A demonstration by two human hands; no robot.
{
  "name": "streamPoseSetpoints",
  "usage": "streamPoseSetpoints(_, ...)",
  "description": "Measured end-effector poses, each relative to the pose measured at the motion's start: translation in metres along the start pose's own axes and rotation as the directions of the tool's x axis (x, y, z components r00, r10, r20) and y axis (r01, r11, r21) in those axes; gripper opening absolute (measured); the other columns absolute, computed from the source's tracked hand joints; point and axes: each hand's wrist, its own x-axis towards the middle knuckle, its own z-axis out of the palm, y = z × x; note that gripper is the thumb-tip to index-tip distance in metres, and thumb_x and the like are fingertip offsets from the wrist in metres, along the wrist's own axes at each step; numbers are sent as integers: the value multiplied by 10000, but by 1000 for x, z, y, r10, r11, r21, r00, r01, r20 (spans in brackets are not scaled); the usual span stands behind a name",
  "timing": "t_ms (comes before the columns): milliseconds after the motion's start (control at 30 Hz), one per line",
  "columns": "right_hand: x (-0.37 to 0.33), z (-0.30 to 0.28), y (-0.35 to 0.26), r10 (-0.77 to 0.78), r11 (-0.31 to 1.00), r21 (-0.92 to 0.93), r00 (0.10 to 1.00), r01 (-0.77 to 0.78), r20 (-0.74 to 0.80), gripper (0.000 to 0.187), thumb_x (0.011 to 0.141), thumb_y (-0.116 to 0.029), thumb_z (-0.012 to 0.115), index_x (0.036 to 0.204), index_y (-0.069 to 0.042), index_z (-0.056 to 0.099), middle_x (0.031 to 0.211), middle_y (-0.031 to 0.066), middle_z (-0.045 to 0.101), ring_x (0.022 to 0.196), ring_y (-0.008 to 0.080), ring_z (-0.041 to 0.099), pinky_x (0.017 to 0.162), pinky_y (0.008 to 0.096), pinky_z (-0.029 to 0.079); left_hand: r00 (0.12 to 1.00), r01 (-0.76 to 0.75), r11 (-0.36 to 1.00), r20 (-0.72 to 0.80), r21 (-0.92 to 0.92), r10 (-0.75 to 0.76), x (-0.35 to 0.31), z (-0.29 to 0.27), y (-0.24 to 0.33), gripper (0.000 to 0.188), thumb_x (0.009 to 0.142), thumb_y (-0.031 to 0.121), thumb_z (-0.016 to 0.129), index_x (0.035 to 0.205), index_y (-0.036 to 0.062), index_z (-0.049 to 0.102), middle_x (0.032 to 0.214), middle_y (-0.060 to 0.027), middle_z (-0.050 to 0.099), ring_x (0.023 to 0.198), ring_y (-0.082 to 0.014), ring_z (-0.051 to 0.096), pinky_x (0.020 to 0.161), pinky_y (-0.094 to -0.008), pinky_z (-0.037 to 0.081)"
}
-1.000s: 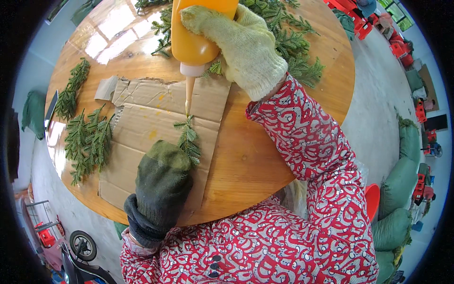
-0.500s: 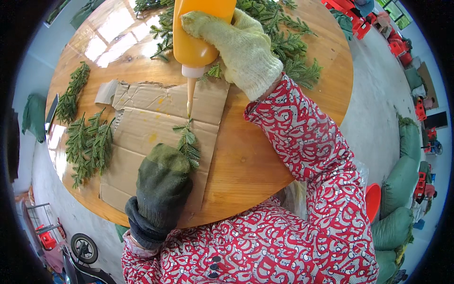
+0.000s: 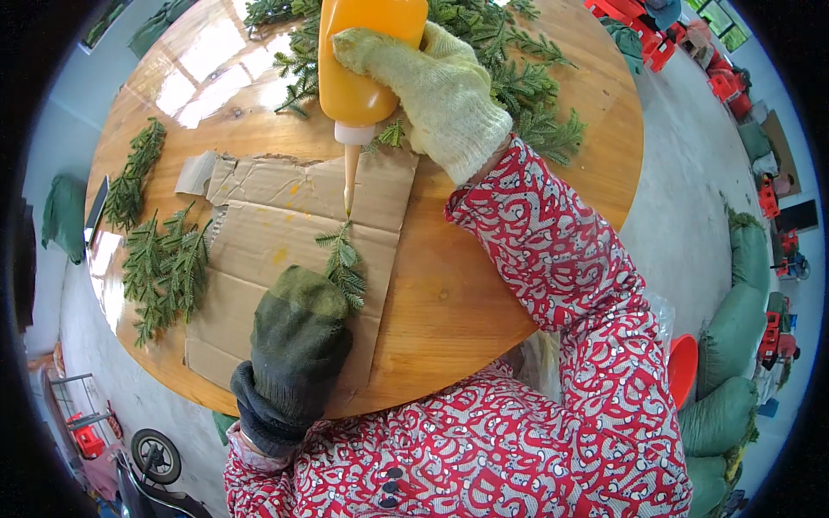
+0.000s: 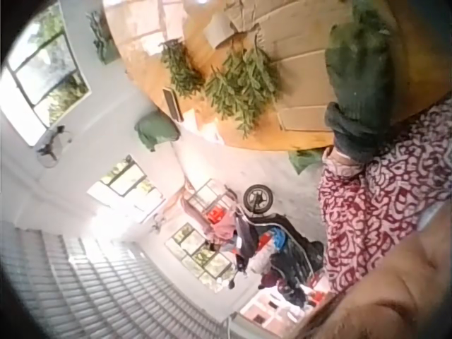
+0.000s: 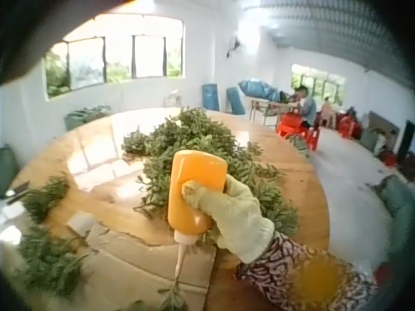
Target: The person applies glue onto artificial foliage branches on a piece of cardboard using a squeeze bottle.
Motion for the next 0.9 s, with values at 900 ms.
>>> streamPoseSetpoints(900, 11, -5, 3, -128, 991, 46, 992, 127, 4, 299, 912, -191, 665, 1140, -23, 570, 981, 66, 649, 853, 189, 676, 710, 363, 598, 994, 108, 921, -47, 374, -98, 28, 19, -12, 186, 760, 159, 651, 928, 88, 614, 865, -73, 613, 761, -287, 604, 669, -427, 491)
